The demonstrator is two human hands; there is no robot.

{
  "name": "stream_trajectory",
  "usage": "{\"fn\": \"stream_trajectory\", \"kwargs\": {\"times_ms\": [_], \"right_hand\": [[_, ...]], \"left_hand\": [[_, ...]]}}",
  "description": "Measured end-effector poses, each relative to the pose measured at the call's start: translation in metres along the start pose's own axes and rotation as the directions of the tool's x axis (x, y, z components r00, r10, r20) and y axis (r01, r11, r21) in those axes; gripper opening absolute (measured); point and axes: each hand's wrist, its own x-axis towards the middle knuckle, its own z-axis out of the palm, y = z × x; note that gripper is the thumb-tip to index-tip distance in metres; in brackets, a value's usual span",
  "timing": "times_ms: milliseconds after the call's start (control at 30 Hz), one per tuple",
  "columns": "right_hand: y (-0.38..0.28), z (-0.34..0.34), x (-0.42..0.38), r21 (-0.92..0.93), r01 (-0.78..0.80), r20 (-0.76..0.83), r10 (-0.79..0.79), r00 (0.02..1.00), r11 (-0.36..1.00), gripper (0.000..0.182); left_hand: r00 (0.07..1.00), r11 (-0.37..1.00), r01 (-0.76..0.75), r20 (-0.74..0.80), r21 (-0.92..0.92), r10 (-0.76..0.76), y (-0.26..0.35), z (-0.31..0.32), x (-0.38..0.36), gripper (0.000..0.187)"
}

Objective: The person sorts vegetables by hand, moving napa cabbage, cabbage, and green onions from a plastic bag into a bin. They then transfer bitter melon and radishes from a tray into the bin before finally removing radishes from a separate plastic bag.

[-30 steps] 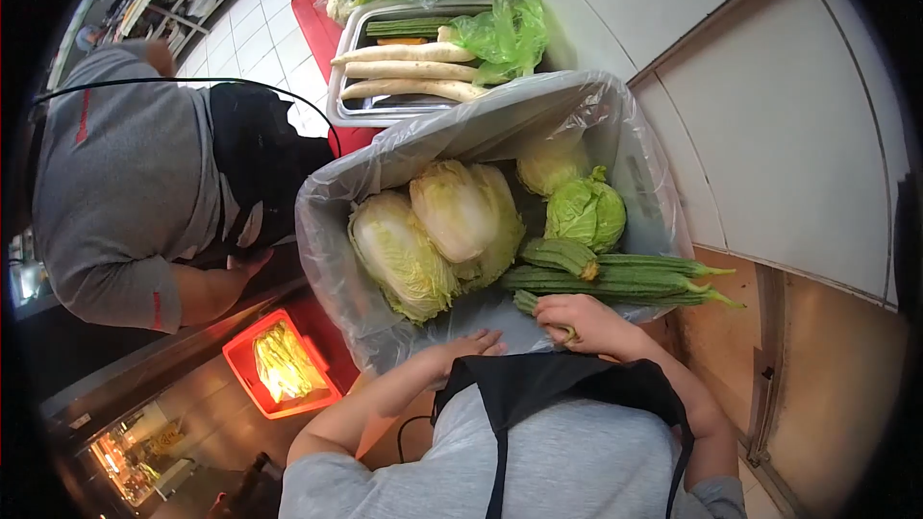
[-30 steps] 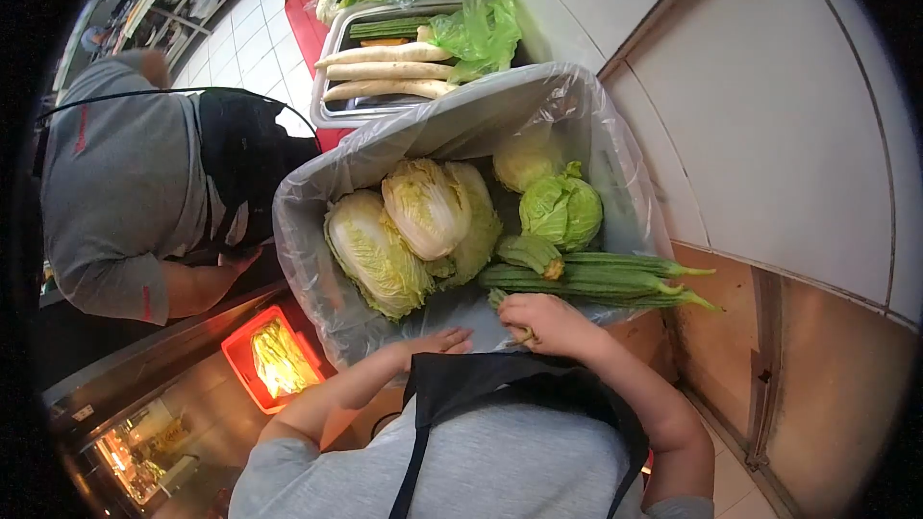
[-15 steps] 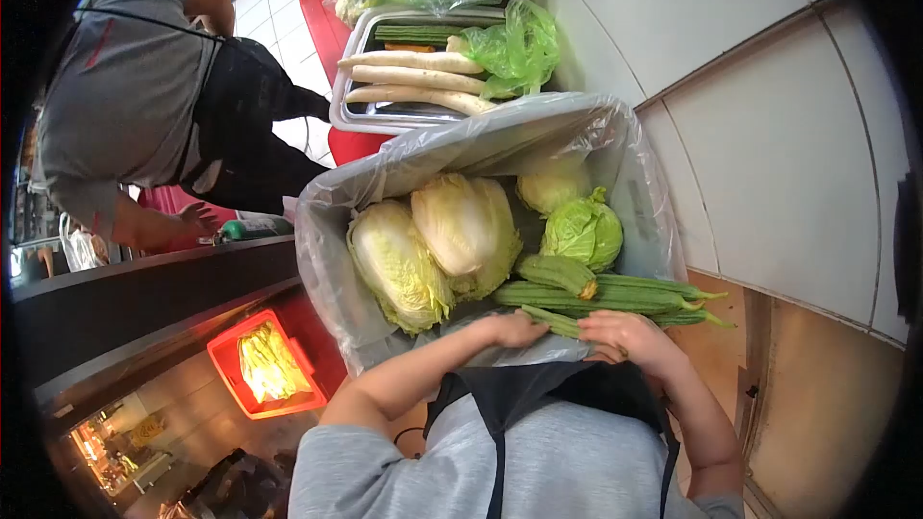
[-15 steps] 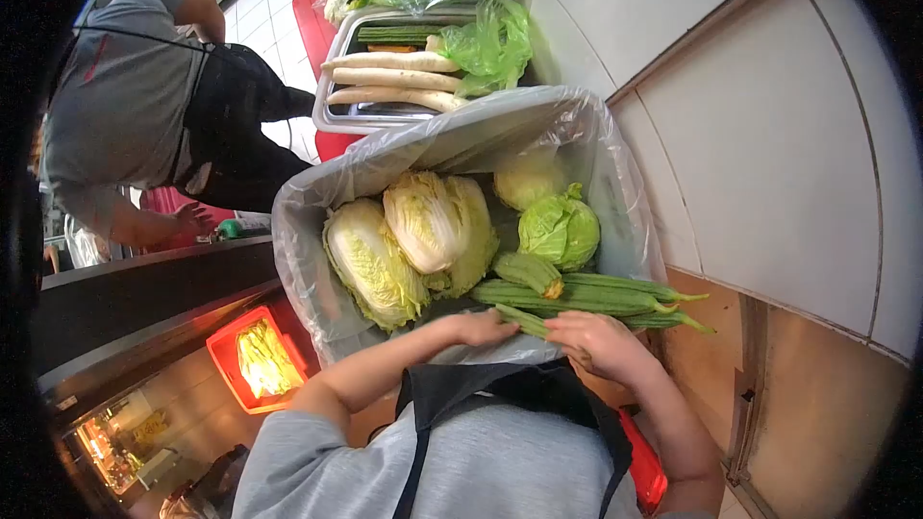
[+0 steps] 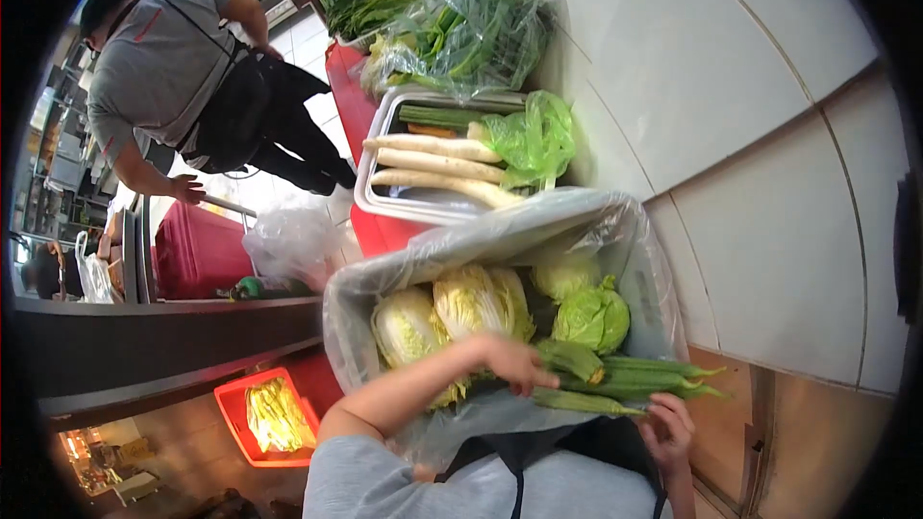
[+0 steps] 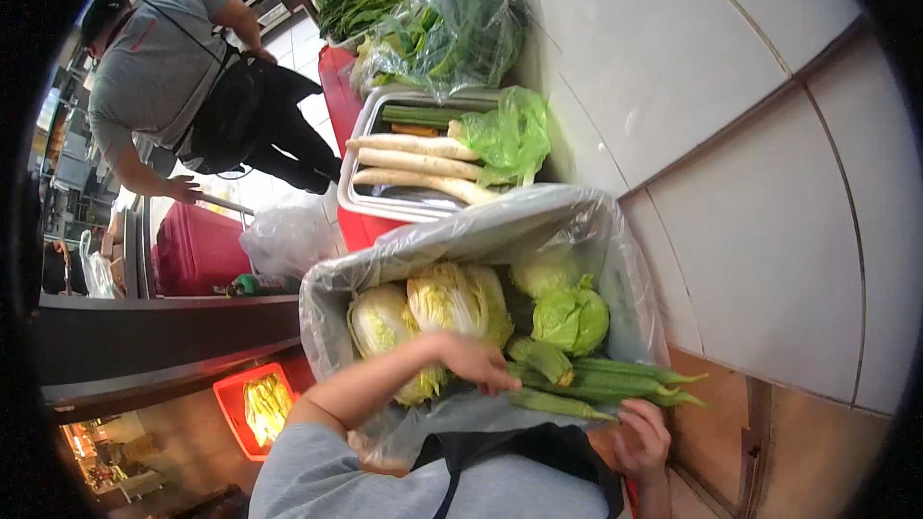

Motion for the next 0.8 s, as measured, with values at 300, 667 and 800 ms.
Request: {"fn": "stream_trajectory", "kwargs": {"times_ms": [300,667,800], "right_hand": [[0.007,-0.012,-0.017,-0.158,-0.277,-0.263,0.23,0.937,0.948,0.014],[0.032,-0.021,-0.022,-0.465,-0.399,-0.204,0.343,0.917,0.79,0.01],[0.036,-0.02,-0.023,-0.472,-0.384,-0.195,0.331,0.923,0.794,0.009]], "left_hand": [[-0.251,0.933,0.29,-0.923,0.214,0.29,-0.14,-0.323,-0.051,0.028],[-0.114,0.579,0.808,-0.993,-0.104,-0.019,-0.197,-0.393,-0.012,0.039],[-0.056,0.526,0.846,-0.97,0.081,0.238,-0.185,-0.375,-0.037,0.061]]}}
